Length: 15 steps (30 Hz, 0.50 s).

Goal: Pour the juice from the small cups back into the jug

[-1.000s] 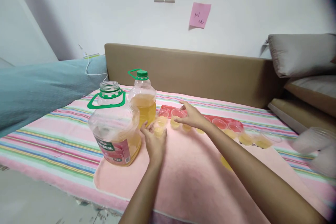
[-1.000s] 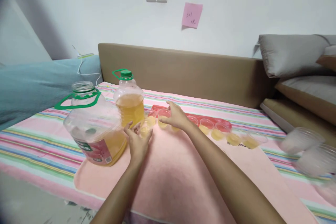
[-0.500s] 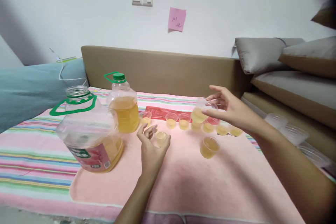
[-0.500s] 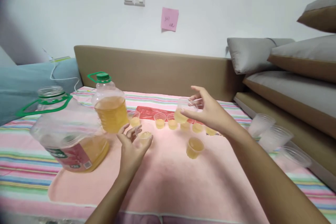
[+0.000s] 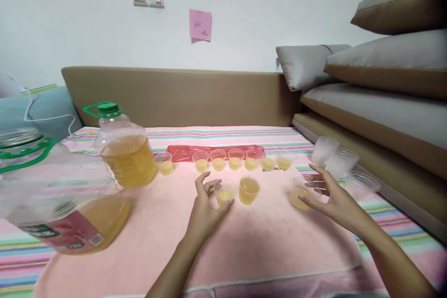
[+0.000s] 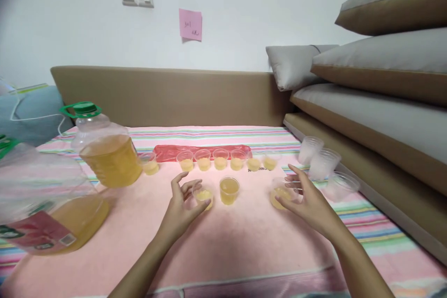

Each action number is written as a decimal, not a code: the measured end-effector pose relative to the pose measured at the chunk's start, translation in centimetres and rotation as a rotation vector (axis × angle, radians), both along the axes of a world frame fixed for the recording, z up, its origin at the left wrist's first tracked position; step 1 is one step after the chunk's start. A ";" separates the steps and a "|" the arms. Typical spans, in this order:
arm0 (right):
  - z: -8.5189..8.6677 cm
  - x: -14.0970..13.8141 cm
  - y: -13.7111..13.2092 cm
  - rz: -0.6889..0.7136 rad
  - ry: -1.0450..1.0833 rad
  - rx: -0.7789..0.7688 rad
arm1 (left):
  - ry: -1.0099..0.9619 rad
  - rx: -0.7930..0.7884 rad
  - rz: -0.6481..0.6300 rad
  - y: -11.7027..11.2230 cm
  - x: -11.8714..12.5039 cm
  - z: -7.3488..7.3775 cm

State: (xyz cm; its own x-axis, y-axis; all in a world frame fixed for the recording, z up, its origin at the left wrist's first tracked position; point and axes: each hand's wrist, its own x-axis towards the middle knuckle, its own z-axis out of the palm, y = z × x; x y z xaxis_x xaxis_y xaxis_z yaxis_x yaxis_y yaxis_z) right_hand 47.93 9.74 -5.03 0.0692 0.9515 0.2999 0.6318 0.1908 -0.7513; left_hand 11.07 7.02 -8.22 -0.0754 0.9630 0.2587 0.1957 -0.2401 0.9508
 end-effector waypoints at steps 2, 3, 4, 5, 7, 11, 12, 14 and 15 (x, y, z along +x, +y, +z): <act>-0.7 0.2 -0.1 0.024 -0.005 -0.009 | 0.012 0.002 0.006 0.2 -0.1 -0.3; -1.0 0.3 -0.1 0.039 -0.004 -0.014 | 0.017 0.006 0.007 0.3 -0.1 -0.4; -1.2 0.4 -0.2 0.051 -0.001 -0.019 | 0.023 0.010 0.005 0.4 -0.2 -0.4; -1.4 0.4 -0.2 0.062 0.004 -0.026 | 0.026 0.016 0.001 0.4 -0.3 -0.5; -1.8 0.5 -0.2 0.078 0.014 -0.040 | 0.033 0.026 -0.006 0.4 -0.3 -0.6; -2.4 0.7 -0.5 0.115 0.049 -0.064 | 0.055 0.030 -0.004 0.2 -0.4 -0.5; -2.6 0.7 -0.5 0.124 0.062 -0.065 | 0.062 0.026 -0.006 0.1 -0.4 -0.5; -2.8 0.9 -0.6 0.139 0.078 -0.060 | 0.075 0.020 -0.013 0.0 -0.5 -0.5; -2.9 1.0 -0.6 0.143 0.079 -0.054 | 0.081 0.017 -0.015 0.0 -0.5 -0.5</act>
